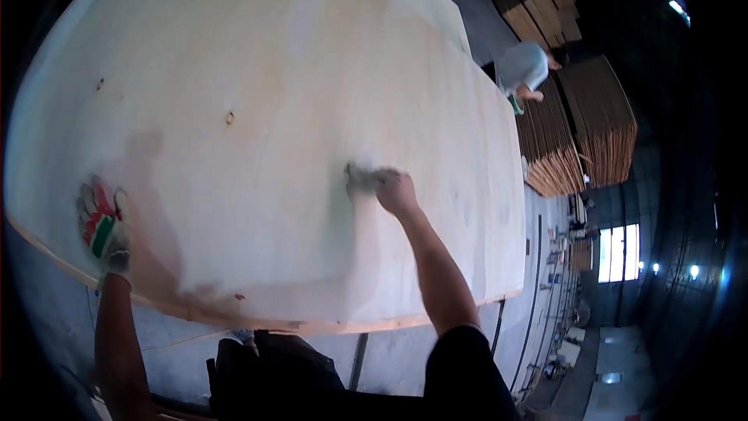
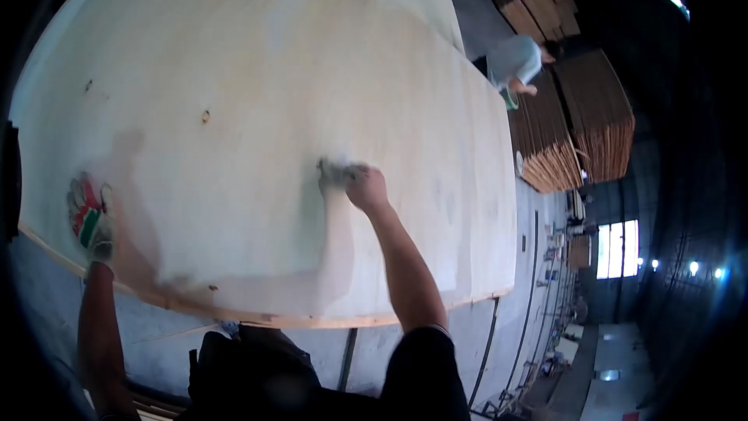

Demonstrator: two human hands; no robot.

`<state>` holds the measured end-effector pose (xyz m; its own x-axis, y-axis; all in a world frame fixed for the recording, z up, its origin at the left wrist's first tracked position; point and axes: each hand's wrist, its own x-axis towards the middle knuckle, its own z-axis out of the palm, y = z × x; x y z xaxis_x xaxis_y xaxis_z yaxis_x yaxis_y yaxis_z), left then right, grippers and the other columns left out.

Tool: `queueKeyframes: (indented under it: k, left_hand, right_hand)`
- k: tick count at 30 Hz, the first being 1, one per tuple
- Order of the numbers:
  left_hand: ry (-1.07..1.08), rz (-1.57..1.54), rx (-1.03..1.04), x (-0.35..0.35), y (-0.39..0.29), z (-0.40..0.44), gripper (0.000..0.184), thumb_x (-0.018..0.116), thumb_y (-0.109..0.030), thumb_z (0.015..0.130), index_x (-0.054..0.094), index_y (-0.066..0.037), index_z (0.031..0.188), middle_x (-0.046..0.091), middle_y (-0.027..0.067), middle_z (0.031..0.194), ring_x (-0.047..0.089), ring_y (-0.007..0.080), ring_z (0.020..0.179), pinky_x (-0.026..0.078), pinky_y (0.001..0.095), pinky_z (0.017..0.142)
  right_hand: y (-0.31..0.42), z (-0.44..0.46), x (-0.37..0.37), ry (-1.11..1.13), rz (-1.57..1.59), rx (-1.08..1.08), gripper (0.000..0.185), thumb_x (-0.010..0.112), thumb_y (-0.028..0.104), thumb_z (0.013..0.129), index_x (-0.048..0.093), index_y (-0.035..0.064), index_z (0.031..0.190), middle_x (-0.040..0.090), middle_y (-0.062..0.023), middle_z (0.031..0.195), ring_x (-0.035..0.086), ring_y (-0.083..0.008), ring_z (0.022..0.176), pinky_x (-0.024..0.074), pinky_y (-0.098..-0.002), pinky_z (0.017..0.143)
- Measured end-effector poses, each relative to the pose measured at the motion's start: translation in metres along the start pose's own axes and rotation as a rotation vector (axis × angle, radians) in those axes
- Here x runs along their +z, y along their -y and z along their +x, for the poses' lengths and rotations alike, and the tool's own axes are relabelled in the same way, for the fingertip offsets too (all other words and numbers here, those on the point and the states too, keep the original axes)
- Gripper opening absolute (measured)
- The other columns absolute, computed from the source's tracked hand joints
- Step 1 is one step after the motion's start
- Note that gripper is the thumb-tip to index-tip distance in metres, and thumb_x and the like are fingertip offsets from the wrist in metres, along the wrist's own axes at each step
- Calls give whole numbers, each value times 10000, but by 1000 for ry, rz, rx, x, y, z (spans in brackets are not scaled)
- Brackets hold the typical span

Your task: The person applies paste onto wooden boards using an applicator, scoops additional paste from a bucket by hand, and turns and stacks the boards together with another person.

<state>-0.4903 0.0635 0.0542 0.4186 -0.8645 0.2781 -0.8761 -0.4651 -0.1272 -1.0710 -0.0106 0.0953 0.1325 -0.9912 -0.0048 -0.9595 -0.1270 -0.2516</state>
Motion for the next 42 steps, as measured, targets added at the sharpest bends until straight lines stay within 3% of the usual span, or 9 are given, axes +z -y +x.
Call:
queueKeyframes:
  k: [6,7,8,10,14,20,30,35,42]
  left_hand:
    - [-19,-58,-19,3,6,2,585,478,-445,994,436,-106,1469,433,186,1489,423,408,1348,356,495,1099]
    - [-7,-70,-7,-2,4,4,589,493,-440,990,433,-103,1469,438,193,1483,425,416,1342,362,499,1094]
    - [42,-63,-11,-4,3,6,604,486,-427,988,411,-85,1480,413,201,1499,402,415,1361,337,507,1111]
    - [59,-52,-31,-4,2,9,609,478,-425,988,399,-82,1486,398,205,1507,385,414,1373,321,510,1120]
    - [70,-68,-54,3,4,11,637,501,-415,954,392,-93,1492,378,197,1522,353,409,1395,284,524,1136]
    - [12,-134,-85,10,8,9,666,523,-493,920,444,-111,1461,417,191,1494,368,398,1383,282,509,1135]
    - [27,-405,245,2,50,0,676,565,-461,882,470,-65,1422,432,218,1472,362,416,1383,243,545,1148]
    - [-170,-510,505,19,72,1,595,591,-402,859,539,-84,1360,460,206,1461,416,387,1362,298,527,1123]
    - [-18,-458,517,4,75,0,625,580,-396,900,460,-88,1430,403,186,1508,361,377,1404,257,526,1157]
  right_hand:
    - [107,93,-20,-49,1269,320,230,482,24,942,663,-30,1073,674,-58,963,632,-153,786,518,-297,658]
    - [97,129,-8,-7,818,-3,222,459,17,951,644,-30,1065,663,-94,946,621,-163,802,506,-311,637]
    - [100,174,2,195,1661,189,211,462,4,936,641,-26,1042,655,-97,929,611,-176,807,499,-321,624]
    - [96,246,39,56,1563,302,198,495,31,907,642,-12,1031,659,-79,945,604,-191,785,490,-342,601]
    - [140,340,64,-311,-80,239,230,581,208,817,720,35,875,713,-190,854,703,-343,852,559,-430,741]
    - [155,240,51,-31,-88,-194,333,543,95,817,727,117,1094,683,-198,1069,653,-397,1008,533,-439,888]
    - [289,-154,76,-24,-55,-153,396,664,55,700,623,15,1092,628,-196,956,601,-396,948,523,-479,821]
    - [256,-138,80,-178,842,664,194,582,184,872,720,49,846,699,-220,848,664,-422,770,536,-465,734]
    - [297,-183,103,-51,-3,189,462,660,55,698,683,114,1156,655,-170,988,621,-406,974,529,-478,816]
